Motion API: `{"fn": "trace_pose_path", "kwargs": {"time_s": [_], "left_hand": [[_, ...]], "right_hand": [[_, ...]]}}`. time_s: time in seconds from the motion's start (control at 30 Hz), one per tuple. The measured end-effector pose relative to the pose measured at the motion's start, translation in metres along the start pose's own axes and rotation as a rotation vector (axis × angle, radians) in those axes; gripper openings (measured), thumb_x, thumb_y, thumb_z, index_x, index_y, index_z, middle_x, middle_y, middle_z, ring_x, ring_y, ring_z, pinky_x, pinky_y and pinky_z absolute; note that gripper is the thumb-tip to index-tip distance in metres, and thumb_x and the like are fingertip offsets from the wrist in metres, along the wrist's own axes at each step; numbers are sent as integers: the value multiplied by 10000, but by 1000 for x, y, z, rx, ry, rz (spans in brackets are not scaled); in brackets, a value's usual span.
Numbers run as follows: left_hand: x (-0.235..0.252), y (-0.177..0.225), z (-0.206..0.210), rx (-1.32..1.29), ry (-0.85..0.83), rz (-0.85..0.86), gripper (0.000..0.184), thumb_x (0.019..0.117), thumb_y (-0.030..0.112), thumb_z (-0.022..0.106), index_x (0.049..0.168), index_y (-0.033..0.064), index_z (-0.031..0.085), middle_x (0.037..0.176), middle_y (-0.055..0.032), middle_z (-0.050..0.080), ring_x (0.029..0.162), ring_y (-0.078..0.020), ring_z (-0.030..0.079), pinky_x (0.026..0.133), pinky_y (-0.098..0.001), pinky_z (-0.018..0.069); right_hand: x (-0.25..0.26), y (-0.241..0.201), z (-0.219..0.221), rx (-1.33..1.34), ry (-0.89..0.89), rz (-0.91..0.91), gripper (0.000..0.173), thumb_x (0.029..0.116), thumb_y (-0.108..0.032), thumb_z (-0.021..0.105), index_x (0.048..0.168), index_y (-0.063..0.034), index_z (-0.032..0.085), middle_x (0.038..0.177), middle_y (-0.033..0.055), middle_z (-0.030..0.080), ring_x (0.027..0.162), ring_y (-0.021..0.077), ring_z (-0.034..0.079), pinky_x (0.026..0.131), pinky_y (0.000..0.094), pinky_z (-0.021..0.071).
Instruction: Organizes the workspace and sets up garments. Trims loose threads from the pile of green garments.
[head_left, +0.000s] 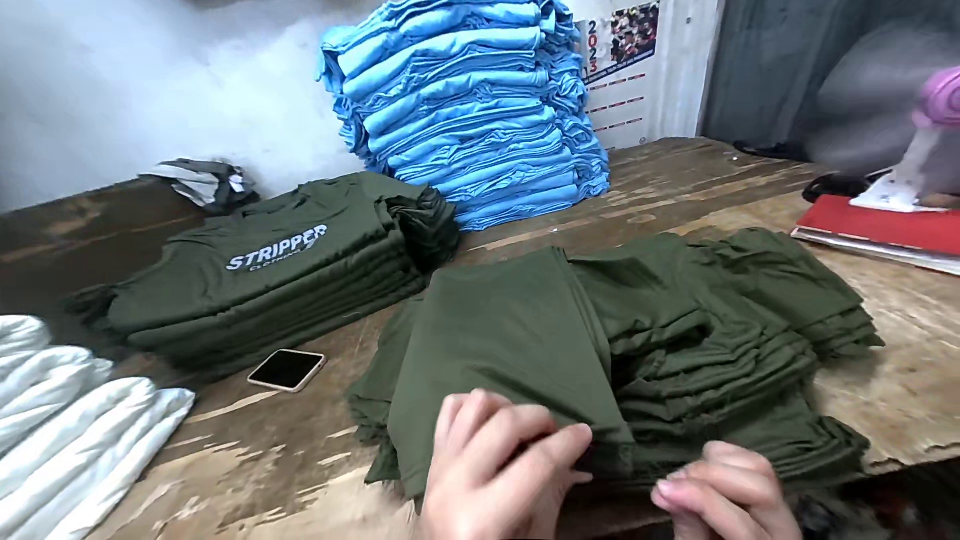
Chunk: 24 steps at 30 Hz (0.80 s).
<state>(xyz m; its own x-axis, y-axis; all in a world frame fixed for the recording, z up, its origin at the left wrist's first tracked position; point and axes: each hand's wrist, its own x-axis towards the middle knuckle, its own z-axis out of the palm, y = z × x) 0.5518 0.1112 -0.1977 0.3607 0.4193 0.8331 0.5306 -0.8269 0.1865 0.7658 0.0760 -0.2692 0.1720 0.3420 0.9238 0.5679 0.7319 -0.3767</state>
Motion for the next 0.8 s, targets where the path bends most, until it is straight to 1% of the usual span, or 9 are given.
{"fn": "trace_pose_path", "kwargs": {"time_s": [0.1, 0.2, 0.33, 0.4, 0.47, 0.53, 0.6, 0.7, 0.8], "left_hand": [[-6, 5, 10, 269, 122, 197, 194, 967, 242, 688, 1157, 261, 721, 1025, 37, 666, 969, -162, 535, 927, -369, 350], [-3, 1, 20, 305, 139, 287, 207, 994, 220, 627, 1186, 233, 702, 1041, 20, 657, 973, -169, 528, 935, -365, 344], [0, -4, 20, 265, 126, 308, 181, 975, 211, 674, 1146, 212, 735, 1023, 22, 699, 933, -161, 552, 863, -346, 384], [-2, -3, 16, 284, 124, 308, 166, 977, 209, 676, 1127, 209, 747, 1020, 26, 698, 943, -164, 541, 882, -350, 366], [-4, -1, 15, 307, 125, 321, 132, 998, 210, 630, 1092, 219, 723, 1022, 37, 680, 982, -166, 524, 949, -357, 327], [-3, 0, 18, 339, 130, 354, 158, 1012, 230, 608, 1142, 217, 697, 1043, 15, 662, 982, -176, 519, 952, -364, 328], [0, -1, 22, 379, 128, 385, 209, 1012, 220, 611, 1201, 191, 695, 1018, -17, 640, 922, -189, 511, 881, -361, 352], [0, -1, 19, 398, 113, 375, 226, 991, 214, 647, 1199, 177, 726, 1010, -19, 676, 862, -184, 520, 794, -347, 372], [-3, -3, 17, 383, 110, 373, 216, 984, 184, 657, 1184, 172, 737, 1035, -11, 687, 889, -182, 523, 829, -348, 366]], "right_hand": [[-2, -4, 5, 9, -20, -27, 46, 995, -213, 665, 989, -215, 711, 973, -88, 602, 984, 19, 562, 923, 193, 441], [-2, -6, 9, 18, -40, -49, 54, 997, -207, 661, 1018, -222, 709, 981, -87, 602, 991, 25, 556, 944, 203, 428], [-3, -4, 10, 35, -48, -53, 48, 991, -222, 675, 1021, -230, 710, 985, -93, 612, 1001, 26, 560, 953, 211, 427], [-2, -2, 9, 54, -45, -54, 41, 991, -218, 677, 1014, -220, 711, 981, -91, 613, 1004, 28, 562, 953, 210, 432], [-2, -1, 9, 78, -49, -68, 48, 989, -203, 680, 1020, -211, 715, 987, -87, 621, 1001, 32, 567, 958, 216, 433], [-1, -2, 10, 95, -55, -84, 56, 985, -198, 687, 1032, -205, 715, 988, -79, 620, 993, 40, 567, 960, 222, 431], [-1, -3, 11, 103, -60, -81, 57, 982, -200, 692, 1035, -205, 714, 987, -77, 619, 998, 42, 568, 968, 224, 431], [-2, -2, 10, 109, -54, -68, 47, 986, -197, 689, 1023, -200, 717, 974, -75, 619, 990, 42, 571, 957, 223, 438], [-3, 0, 7, 133, -51, -67, 43, 979, -187, 699, 1014, -195, 722, 967, -73, 622, 985, 44, 574, 946, 224, 445]]}}
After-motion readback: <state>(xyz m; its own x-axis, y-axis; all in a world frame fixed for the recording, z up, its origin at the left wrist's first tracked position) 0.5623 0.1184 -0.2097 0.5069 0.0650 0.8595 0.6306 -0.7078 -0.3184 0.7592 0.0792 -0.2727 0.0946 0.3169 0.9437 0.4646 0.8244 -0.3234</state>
